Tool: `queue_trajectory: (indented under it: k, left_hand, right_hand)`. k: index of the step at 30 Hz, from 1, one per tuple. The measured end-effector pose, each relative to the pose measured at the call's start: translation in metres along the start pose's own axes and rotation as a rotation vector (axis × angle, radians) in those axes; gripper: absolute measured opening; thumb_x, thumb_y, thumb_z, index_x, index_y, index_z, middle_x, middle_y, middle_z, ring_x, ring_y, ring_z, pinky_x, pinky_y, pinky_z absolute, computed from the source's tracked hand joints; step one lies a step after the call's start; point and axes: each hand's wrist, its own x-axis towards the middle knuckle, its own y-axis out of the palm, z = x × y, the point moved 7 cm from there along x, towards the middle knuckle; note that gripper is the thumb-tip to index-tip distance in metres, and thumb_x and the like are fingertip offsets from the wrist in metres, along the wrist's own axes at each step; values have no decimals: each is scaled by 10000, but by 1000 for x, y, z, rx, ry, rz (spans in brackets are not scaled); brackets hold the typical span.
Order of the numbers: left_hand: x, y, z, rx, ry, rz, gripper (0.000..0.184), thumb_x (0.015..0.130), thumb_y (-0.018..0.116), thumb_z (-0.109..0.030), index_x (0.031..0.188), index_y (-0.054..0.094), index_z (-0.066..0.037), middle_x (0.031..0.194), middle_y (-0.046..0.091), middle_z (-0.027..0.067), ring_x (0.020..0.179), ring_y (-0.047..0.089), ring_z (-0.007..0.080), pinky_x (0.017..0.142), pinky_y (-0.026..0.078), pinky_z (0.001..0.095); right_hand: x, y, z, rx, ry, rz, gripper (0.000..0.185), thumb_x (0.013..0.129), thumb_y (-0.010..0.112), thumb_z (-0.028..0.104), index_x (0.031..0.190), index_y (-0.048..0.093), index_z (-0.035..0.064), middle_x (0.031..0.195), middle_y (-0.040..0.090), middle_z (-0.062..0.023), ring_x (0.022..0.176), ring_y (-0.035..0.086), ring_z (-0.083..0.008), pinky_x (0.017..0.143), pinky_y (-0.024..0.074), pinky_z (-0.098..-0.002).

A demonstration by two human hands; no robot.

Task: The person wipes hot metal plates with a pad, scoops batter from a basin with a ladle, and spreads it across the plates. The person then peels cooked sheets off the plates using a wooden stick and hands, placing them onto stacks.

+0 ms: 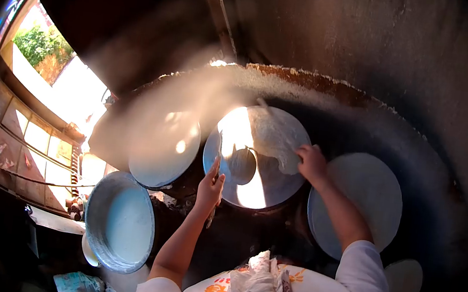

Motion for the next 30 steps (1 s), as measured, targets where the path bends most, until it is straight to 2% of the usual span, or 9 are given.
queue_trajectory:
  k: [2,3,5,9,17,21,25,28,30]
  left_hand:
    - [-10,1,5,50,-8,-10,549,943,500,-75,1443,319,-210,634,519,-6,372,327,49,345,317,239]
    - [-22,-5,11,110,-129,-17,548,935,503,-69,1440,322,-183,947,657,51,375,363,59,352,338,234]
    - [-54,-15,4,206,-162,-39,551,927,508,-65,1436,328,-179,1147,611,68,439,442,84,416,401,243]
    - [-97,-31,28,373,-113,-67,553,907,538,-78,1421,353,-166,1350,495,127,1145,565,224,889,451,296]
    - [-89,4,9,372,-122,40,570,901,566,-94,1424,353,-174,1292,553,119,884,593,119,782,459,249]
    - [-116,3,16,435,189,5,569,905,568,-99,1425,351,-178,1236,592,109,782,529,101,741,449,238]
    - [-101,21,1,415,-255,163,564,911,569,-109,1425,347,-173,1313,542,94,968,571,74,813,445,229]
    - [-92,31,12,332,-6,140,573,909,573,-109,1428,343,-185,1251,588,83,788,518,66,764,438,212]
    - [-112,30,14,367,-148,177,565,912,567,-103,1427,347,-179,1315,543,65,750,471,75,755,430,204]
  right_hand:
    - [14,23,27,166,-69,73,330,653,621,-31,966,682,50,1030,631,-68,988,555,-307,840,477,-382]
    - [16,31,40,203,-116,87,332,654,623,-29,970,683,52,1025,636,-68,986,558,-303,839,476,-380]
    - [11,41,55,280,-189,112,338,655,626,-24,978,685,55,1014,645,-68,982,565,-294,836,474,-376]
    - [-15,25,68,288,-325,232,306,671,610,-18,958,690,57,1034,647,-70,966,581,-282,858,470,-360]
    - [54,32,23,348,-317,216,286,660,612,19,932,696,46,1004,664,-75,956,598,-282,865,467,-351]
    - [28,32,30,465,-442,328,289,666,624,38,945,698,60,1010,664,-74,958,597,-283,872,460,-347]
    - [72,31,21,346,-379,246,269,688,626,41,945,699,71,998,666,-51,918,596,-267,869,460,-350]
    - [74,56,47,304,-494,311,289,676,636,30,953,703,80,1014,663,-33,949,580,-259,868,463,-346]
    - [41,54,60,363,-515,397,306,666,644,25,959,706,87,1026,663,-22,965,573,-253,875,464,-341]
